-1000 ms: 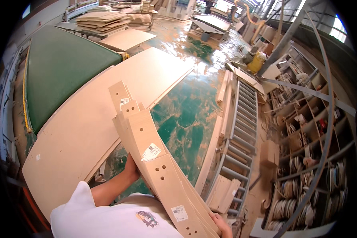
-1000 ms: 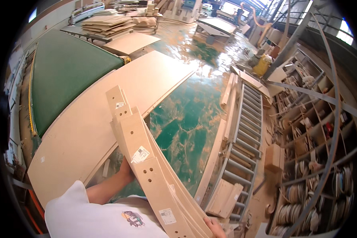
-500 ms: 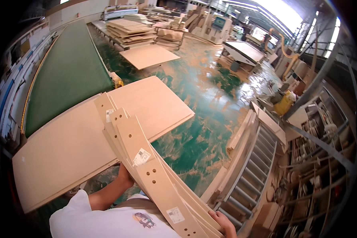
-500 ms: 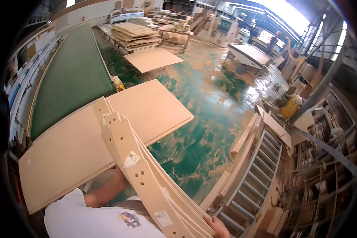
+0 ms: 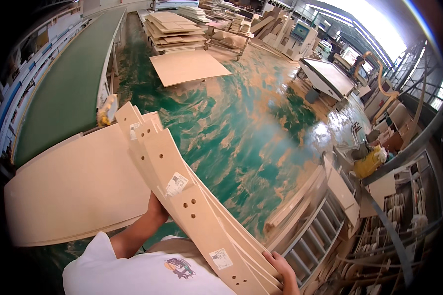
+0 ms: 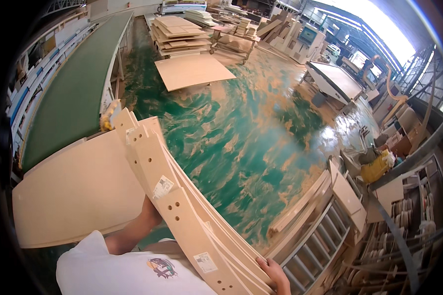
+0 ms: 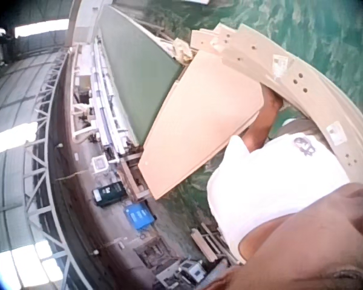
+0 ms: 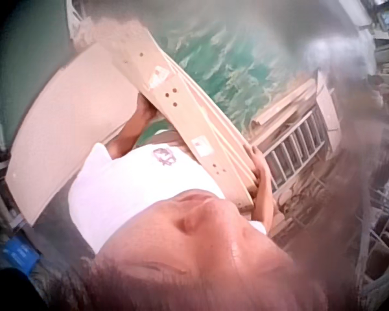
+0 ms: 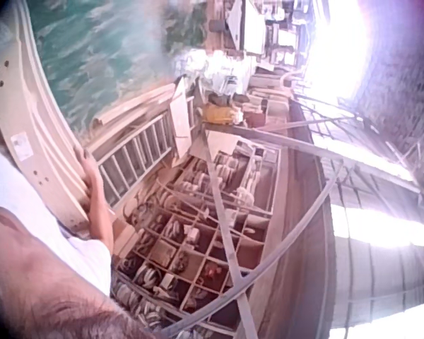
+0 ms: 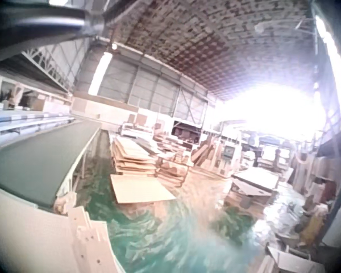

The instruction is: The person picks up several wooden furniture panels from a work table near a conveyor belt and stacks them on top of a larger pile of panels resting on the floor.

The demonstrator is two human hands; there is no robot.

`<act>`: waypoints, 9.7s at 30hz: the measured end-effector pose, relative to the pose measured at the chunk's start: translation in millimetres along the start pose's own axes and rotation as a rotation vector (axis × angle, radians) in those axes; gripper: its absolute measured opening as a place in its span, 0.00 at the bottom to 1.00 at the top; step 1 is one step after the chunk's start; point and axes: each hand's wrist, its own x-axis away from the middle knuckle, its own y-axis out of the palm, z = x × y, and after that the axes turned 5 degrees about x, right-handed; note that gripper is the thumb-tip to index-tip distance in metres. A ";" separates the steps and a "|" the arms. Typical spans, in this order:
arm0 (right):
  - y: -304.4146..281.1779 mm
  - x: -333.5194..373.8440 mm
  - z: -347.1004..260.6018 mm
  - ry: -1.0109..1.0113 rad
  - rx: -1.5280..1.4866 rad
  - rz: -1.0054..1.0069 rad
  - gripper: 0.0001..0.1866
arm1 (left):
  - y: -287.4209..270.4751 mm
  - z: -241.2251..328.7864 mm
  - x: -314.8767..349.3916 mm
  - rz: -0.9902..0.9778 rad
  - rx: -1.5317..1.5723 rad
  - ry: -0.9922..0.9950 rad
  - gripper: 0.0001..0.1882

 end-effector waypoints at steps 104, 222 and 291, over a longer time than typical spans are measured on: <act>-1286.6 -2388.2 -2081.6 0.155 -0.200 -0.115 0.40 | 819.3 1172.1 -3211.9 0.319 -0.203 -0.173 0.32; -1368.6 -2900.8 -2549.8 0.122 -1.193 0.102 0.47 | 856.9 1208.4 -3671.7 0.072 -0.891 -0.413 0.34; -1318.7 -2505.8 -2447.7 0.000 -0.885 -0.279 0.69 | 948.2 1212.2 -3477.3 -0.002 -0.651 -0.654 0.34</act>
